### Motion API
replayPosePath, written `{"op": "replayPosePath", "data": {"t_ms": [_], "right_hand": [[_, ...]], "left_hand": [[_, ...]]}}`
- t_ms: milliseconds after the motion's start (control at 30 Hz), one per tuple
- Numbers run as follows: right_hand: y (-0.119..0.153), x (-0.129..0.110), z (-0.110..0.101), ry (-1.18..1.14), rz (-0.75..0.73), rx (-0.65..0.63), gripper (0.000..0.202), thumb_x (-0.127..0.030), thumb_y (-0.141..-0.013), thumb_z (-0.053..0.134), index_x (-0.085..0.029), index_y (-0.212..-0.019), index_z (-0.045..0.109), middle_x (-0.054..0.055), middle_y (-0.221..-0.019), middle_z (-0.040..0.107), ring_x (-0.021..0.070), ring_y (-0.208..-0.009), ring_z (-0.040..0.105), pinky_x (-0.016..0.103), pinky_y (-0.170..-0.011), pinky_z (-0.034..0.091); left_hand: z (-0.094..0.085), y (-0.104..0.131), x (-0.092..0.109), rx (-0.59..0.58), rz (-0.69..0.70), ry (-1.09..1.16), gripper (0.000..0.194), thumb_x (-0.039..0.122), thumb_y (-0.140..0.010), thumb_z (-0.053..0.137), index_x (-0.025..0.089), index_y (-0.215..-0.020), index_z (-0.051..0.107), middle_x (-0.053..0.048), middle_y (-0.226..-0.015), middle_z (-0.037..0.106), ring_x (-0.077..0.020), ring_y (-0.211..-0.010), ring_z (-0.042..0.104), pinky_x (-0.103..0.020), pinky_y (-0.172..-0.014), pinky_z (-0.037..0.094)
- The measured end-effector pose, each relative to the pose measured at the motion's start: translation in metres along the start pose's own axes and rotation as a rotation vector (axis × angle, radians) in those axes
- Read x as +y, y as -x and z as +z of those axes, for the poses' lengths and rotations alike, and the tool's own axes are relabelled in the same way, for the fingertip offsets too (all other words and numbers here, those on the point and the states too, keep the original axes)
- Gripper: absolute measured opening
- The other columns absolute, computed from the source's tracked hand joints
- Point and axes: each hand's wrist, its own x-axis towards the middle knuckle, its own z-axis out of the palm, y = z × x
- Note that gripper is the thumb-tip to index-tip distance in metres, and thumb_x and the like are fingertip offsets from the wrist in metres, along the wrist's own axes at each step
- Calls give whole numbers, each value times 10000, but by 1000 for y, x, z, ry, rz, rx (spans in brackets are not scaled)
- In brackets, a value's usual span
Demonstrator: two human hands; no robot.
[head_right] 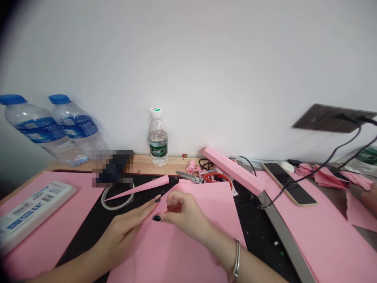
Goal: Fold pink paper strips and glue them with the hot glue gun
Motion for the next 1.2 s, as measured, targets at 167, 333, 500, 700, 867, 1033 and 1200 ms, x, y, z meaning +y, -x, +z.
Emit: {"op": "replayPosePath", "data": {"t_ms": [167, 333, 500, 700, 867, 1033, 1200], "right_hand": [[1, -1, 0, -66, 40, -71, 339, -418, -688, 756, -192, -643, 507, -53, -632, 500, 121, -618, 540, 282, -638, 476], [0, 1, -5, 5, 61, -95, 352, -511, -737, 684, -167, -701, 622, 12, -677, 635, 148, -637, 591, 305, -650, 489], [0, 3, -8, 80, 73, -167, 340, -496, -772, 654, -172, -684, 598, 4, -684, 590, 146, -632, 571, 303, -630, 491], [4, -19, -9, 556, -316, 124, 331, -301, -856, 569, -201, -583, 410, 53, -939, 469, 210, -943, 487, 377, -855, 440], [14, -44, -19, 829, -519, 287, 228, -220, -857, 550, -203, -647, 463, 81, -1311, 357, 298, -1275, 304, 483, -1008, 318], [18, -68, -43, 965, -580, 362, 241, -240, -858, 562, -213, -633, 482, 49, -1357, 440, 310, -1296, 318, 537, -1053, 253], [21, -81, -68, 824, -497, 420, 124, -318, -879, 564, -243, -844, 655, 54, -1017, 668, 264, -1100, 539, 445, -967, 397]], "left_hand": [[-2, 1, 3, -7, -85, 37, 540, 136, -917, 451, 343, -1406, 353, 0, -1413, 456, -193, -1253, 481, -370, -1047, 392], [-9, -6, 16, -8, -228, 189, 509, 324, -869, 577, 313, -1361, 449, -24, -1370, 520, -239, -1248, 492, -395, -1047, 390], [-16, -18, 29, 4, -401, 318, 291, 379, -927, 439, 219, -963, 679, -30, -979, 697, -215, -913, 635, -331, -861, 501], [-17, -18, 21, 170, -567, 116, 405, 426, -922, 402, 199, -587, 392, 40, -574, 386, -128, -550, 386, -220, -501, 321], [-26, -22, 13, 229, -545, -52, 382, 409, -917, 377, 216, -592, 325, 47, -575, 315, -136, -557, 351, -233, -515, 292], [-42, -23, 3, 237, -538, -151, 367, 405, -919, 373, 221, -605, 333, 54, -566, 344, -138, -550, 385, -222, -512, 316], [-67, -24, 3, 360, -570, -177, 358, 393, -873, 462, 206, -575, 399, 66, -524, 376, -122, -520, 397, -186, -479, 313]]}}
